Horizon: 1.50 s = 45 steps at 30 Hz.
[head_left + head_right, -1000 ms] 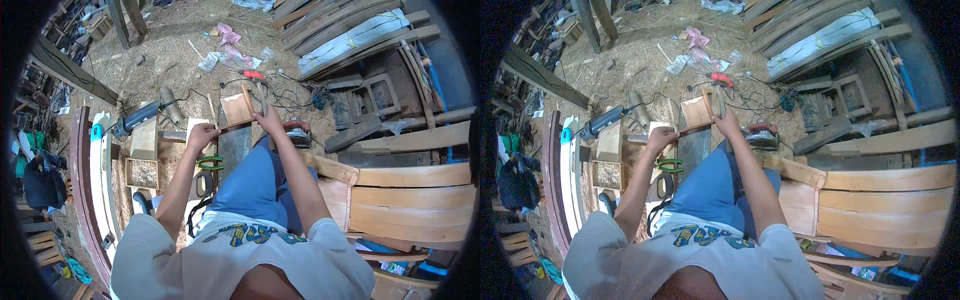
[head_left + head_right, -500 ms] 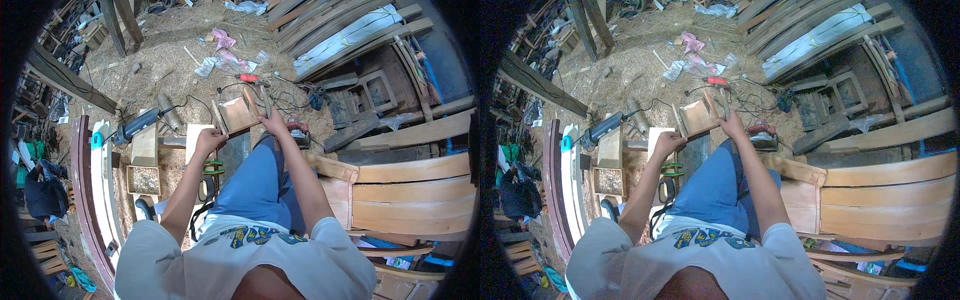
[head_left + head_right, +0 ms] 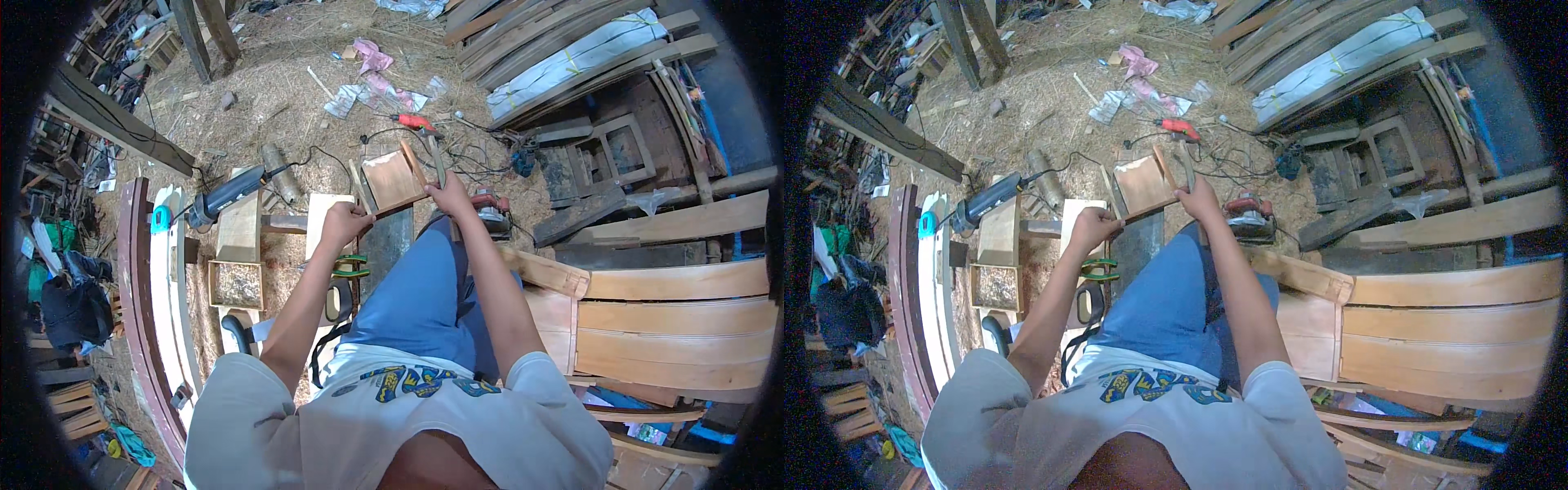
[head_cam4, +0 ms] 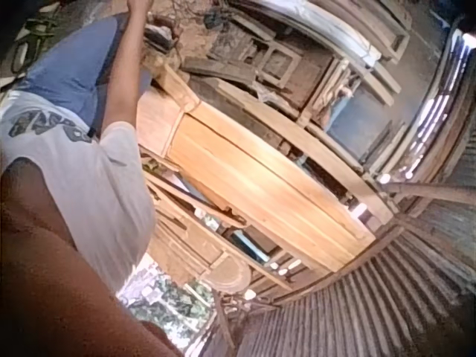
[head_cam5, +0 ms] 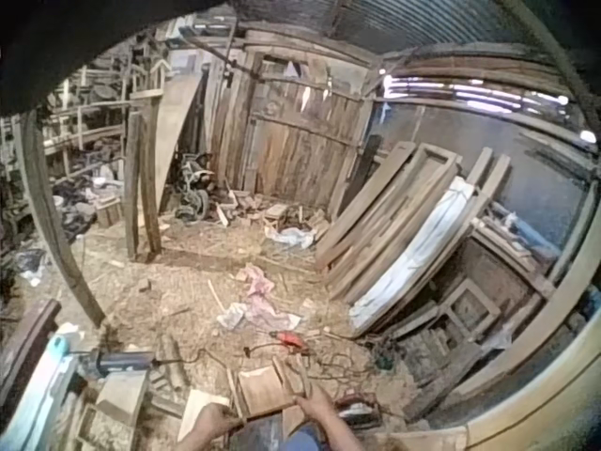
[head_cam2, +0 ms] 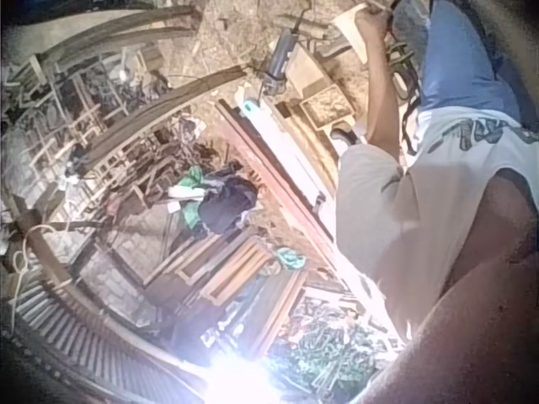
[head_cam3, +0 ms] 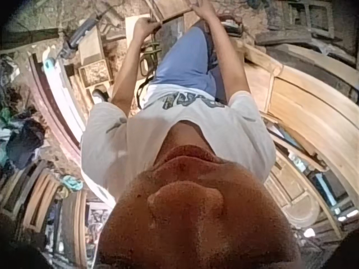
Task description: The person aligns the wood components of a frame, picks up a hammer and nails, and hammers nails into the wood to join the pieces together.
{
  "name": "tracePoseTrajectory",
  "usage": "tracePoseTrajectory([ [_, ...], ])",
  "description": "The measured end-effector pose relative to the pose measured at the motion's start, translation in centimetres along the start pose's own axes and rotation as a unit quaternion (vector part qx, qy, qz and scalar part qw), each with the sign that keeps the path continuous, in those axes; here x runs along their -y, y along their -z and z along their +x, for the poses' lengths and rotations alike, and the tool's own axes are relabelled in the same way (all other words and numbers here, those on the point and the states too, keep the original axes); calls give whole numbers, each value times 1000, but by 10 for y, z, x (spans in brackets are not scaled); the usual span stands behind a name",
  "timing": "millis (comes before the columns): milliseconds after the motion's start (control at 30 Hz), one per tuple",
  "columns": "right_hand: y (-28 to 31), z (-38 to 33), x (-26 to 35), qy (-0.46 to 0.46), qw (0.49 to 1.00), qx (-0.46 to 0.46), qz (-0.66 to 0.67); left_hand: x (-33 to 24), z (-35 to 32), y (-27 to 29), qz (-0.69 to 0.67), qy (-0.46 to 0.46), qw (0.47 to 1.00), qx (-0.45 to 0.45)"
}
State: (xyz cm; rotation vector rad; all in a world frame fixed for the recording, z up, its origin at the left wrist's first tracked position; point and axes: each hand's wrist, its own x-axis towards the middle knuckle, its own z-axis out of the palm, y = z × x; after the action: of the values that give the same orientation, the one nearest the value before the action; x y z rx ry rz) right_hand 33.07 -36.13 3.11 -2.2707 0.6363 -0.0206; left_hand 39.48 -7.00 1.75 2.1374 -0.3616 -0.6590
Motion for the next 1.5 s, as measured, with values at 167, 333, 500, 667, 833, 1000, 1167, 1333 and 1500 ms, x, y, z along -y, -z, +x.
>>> tracePoseTrajectory([
  [167, 8, -8, 0, 13, 1000, 0, 27, -5, -8, -9, -3, -49, 997, -52],
  [333, 23, -17, 18, 11, 999, -10, 34, -9, -22, 0, -74, -110, 983, -130],
  [500, 45, -21, 38, -53, 977, 61, 197, -46, -48, 32, -101, -249, 941, -204],
  [667, 64, -29, 51, -109, 913, 173, 354, -73, -69, 63, -175, -305, 913, -207],
  [833, 72, -45, 73, -98, 918, 196, 329, -108, -91, 90, -129, -362, 900, -206],
  [1000, 83, -63, 91, -78, 904, 212, 362, -143, -108, 95, -215, -368, 878, -217],
  [1167, 94, -94, 119, -90, 854, 223, 461, -153, -102, 102, -245, -373, 860, -248],
  [1333, 93, -101, 112, -96, 841, 229, 481, -171, -99, 99, -373, -356, 830, -212],
  [1500, 89, -115, 133, -85, 862, 179, 467, -180, -109, 99, -469, -293, 817, -162],
])
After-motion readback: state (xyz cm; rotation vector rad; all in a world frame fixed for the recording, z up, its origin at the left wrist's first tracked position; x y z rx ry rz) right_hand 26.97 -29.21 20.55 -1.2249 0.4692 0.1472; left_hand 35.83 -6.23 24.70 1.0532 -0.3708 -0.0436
